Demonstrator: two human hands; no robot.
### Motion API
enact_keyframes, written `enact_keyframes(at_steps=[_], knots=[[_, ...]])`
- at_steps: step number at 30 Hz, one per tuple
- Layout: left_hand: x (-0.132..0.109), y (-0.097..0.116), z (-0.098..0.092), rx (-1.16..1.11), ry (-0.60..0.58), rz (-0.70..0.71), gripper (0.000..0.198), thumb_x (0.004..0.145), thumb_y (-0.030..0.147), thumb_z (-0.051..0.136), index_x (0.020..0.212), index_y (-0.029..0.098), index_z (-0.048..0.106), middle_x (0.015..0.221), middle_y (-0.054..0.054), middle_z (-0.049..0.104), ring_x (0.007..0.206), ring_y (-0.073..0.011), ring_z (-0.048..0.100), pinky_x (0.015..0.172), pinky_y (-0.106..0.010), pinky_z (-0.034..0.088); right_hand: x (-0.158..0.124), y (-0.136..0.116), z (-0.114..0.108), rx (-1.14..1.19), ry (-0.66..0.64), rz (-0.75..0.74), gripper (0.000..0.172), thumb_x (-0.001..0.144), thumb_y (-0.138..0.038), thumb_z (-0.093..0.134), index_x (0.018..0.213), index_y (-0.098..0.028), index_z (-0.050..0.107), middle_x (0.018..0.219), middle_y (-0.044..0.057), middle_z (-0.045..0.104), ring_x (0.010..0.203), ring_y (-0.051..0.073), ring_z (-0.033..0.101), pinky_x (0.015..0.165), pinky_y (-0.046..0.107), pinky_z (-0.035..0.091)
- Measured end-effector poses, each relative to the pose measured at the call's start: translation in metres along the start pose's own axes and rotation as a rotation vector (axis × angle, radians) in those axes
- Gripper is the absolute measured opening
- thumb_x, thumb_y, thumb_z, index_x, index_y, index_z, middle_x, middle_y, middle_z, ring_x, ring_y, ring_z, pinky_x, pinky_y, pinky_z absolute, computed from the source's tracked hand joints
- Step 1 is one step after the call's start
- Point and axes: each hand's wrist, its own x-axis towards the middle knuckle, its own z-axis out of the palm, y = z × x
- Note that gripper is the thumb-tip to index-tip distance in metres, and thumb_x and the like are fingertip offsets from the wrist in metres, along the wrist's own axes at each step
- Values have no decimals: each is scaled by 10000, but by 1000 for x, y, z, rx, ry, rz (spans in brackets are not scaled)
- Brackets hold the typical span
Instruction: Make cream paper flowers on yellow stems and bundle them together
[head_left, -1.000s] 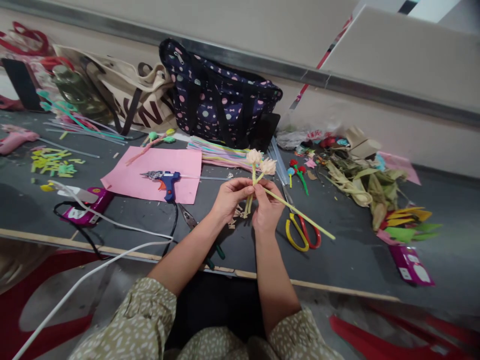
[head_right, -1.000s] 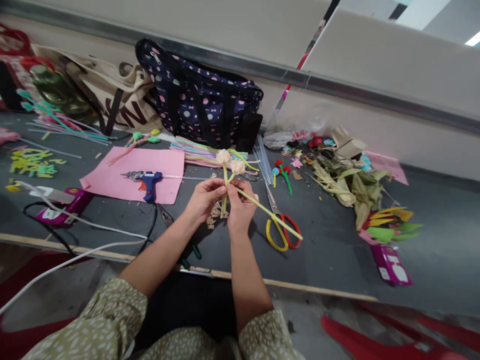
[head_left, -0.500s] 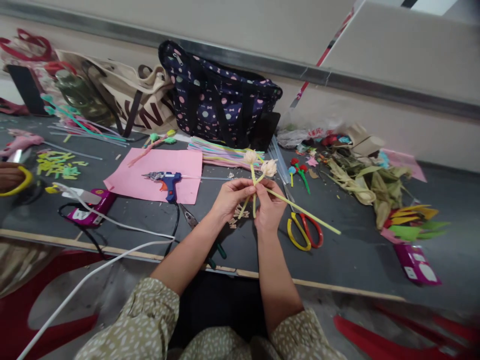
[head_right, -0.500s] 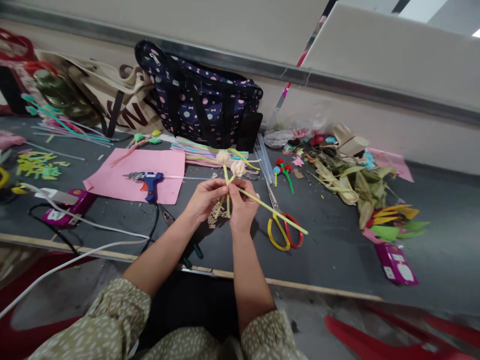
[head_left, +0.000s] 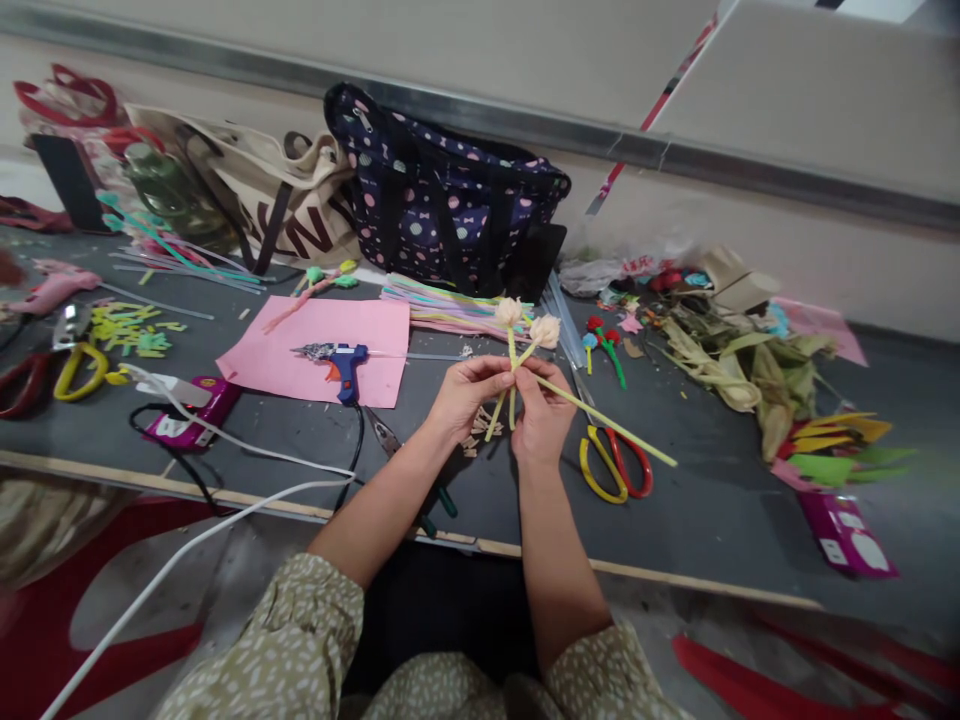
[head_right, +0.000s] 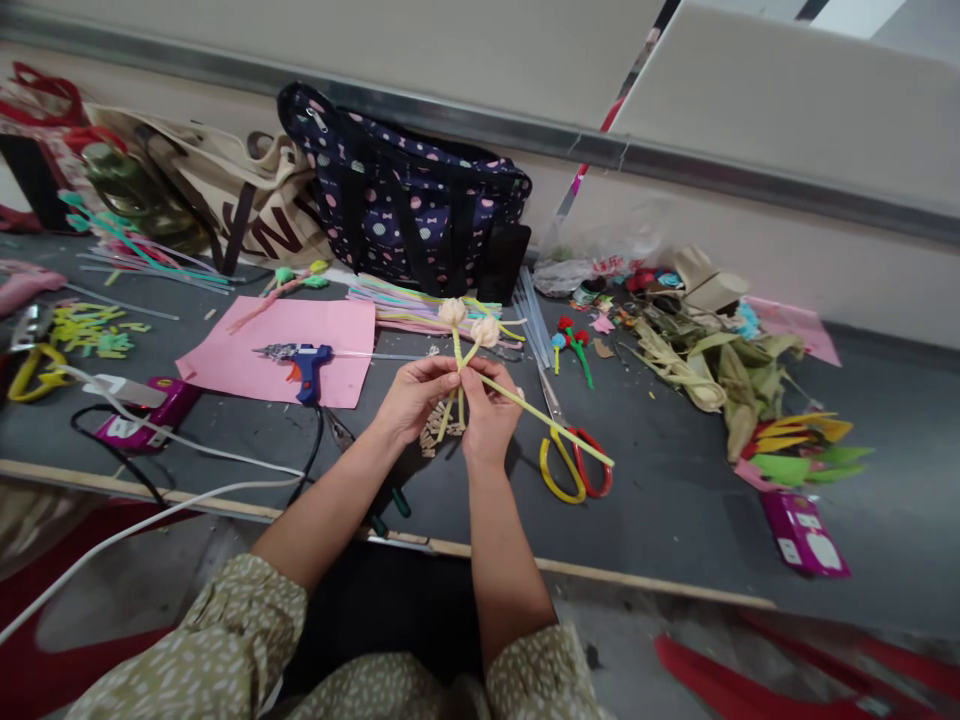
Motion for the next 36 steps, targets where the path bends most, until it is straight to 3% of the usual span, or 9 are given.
enact_keyframes(at_steps=[8, 15, 23, 29, 36], knots=[[1, -2, -1, 6, 17, 51, 337, 545, 259, 863, 839, 167, 724, 774, -12, 709, 657, -92, 625, 671, -213, 500, 1, 1, -1, 36, -18, 46, 197, 693, -291, 737, 787, -179, 604, 725, -41, 622, 665, 94, 595, 677, 241, 497], [1, 1, 0, 39, 6, 46, 344, 568, 302, 844, 815, 142, 664, 678, 6, 654, 550, -76, 573, 552, -195, 492, 0, -3, 0, 42, -29, 72, 202, 683, -303, 732, 742, -181, 582, 765, -24, 635, 621, 94, 581, 524, 207, 478], [1, 1, 1, 40, 1, 20, 353, 552, 310, 850, 759, 146, 615, 636, 28, 632, 531, -75, 572, 536, -190, 477, 0, -1, 0, -27, -12, 47, 213, 700, -330, 710, 727, -178, 563, 765, -18, 644, 608, 95, 589, 513, 206, 484], [0, -2, -1, 46, -25, -49, 283, 594, 322, 833, 732, 130, 676, 623, 14, 633, 512, -63, 538, 529, -192, 432, 0, 1, 2, -7, 34, -71, 156, 706, -256, 719, 693, -167, 591, 760, -22, 648, 716, 109, 616, 718, 266, 516], [1, -3, -2, 8, 21, -35, 278, 539, 301, 862, 713, 149, 707, 620, 17, 640, 526, -60, 517, 546, -201, 404, -2, 2, 4, 59, 20, -82, 128, 700, -227, 725, 703, -175, 608, 773, -23, 649, 745, 115, 620, 757, 275, 500]])
